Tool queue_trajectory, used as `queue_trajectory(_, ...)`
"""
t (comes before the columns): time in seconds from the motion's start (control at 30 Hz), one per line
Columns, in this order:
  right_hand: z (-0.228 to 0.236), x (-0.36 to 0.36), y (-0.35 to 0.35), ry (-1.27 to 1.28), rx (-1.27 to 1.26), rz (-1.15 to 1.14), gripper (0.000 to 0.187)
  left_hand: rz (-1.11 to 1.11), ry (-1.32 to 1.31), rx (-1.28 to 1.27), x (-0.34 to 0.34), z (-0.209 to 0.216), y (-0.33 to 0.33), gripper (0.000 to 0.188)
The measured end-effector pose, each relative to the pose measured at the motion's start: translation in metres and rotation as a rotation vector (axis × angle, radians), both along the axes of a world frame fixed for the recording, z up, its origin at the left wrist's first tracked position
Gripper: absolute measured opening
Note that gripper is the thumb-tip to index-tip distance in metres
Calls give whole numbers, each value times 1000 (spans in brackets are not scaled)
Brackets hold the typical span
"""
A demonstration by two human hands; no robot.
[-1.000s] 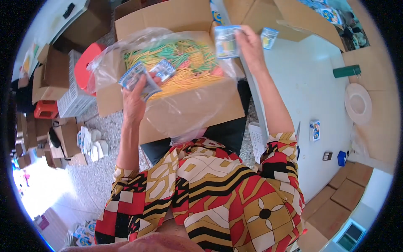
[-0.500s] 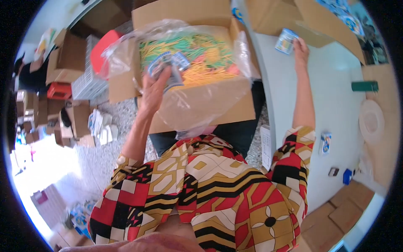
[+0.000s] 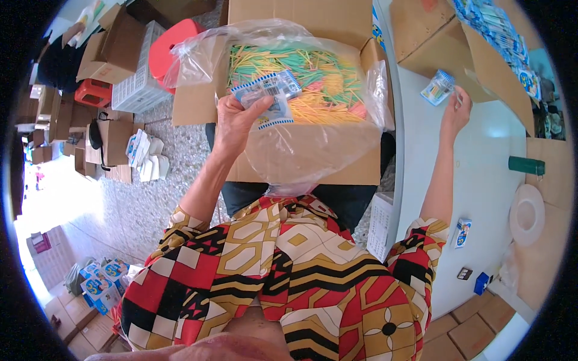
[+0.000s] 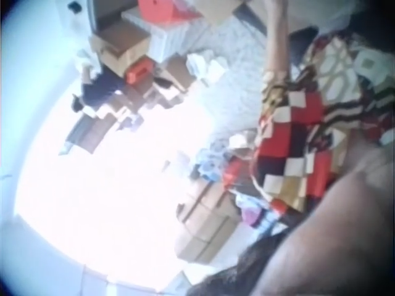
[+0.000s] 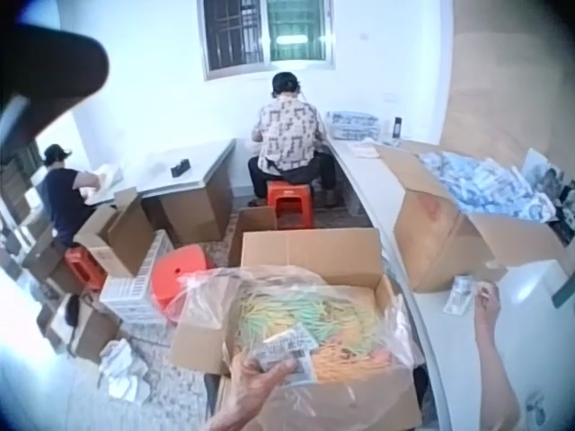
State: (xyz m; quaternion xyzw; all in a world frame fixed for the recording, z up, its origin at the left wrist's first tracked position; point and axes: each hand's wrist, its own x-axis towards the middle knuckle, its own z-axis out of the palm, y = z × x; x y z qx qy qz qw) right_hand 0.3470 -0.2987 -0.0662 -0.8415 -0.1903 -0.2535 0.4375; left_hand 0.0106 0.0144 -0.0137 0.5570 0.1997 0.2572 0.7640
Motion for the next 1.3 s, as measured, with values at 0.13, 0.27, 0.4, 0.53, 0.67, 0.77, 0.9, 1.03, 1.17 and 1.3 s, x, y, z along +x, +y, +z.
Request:
queue_trajectory(0.13, 35, -50, 45, 48, 50, 161, 19, 2, -16, 58, -3, -3, 0, 4)
queue_trajectory(0.27, 70, -121, 109, 208, 37, 608, 18, 11, 41, 212, -5, 4, -1, 12)
queue_trajectory(0.4, 115, -194, 155, 141, -104, 988, 22, 28, 36, 292, -5, -1, -2, 17)
queue_trajectory(0.53, 119, -226, 177, -240, -273, 1076, 25, 44, 36, 275, -8, -6, -4, 13)
queue_trajectory(0.67, 112, -234, 180, -414, -418, 1067, 24, 24, 37, 464, -16, -12, -7, 10)
queue_trajectory(0.77, 124, -242, 177, -508, -524, 1090, 21, 4, 80, 444, -23, -14, -9, 10)
queue_trajectory(0.9, 117, -241, 178, -519, -560, 1164, 15, 2, 82, 410, -26, -20, -12, 12)
queue_trajectory(1.03, 108, -238, 185, -307, -443, 1144, 18, -10, 68, 395, -29, -17, -17, 15)
queue_trajectory(1.17, 116, -240, 187, -184, -512, 1144, 18, -54, 30, 448, -36, -12, -14, 15)
queue_trajectory(1.3, 118, -241, 193, -208, -534, 1118, 18, -78, 34, 333, -37, -10, -16, 10)
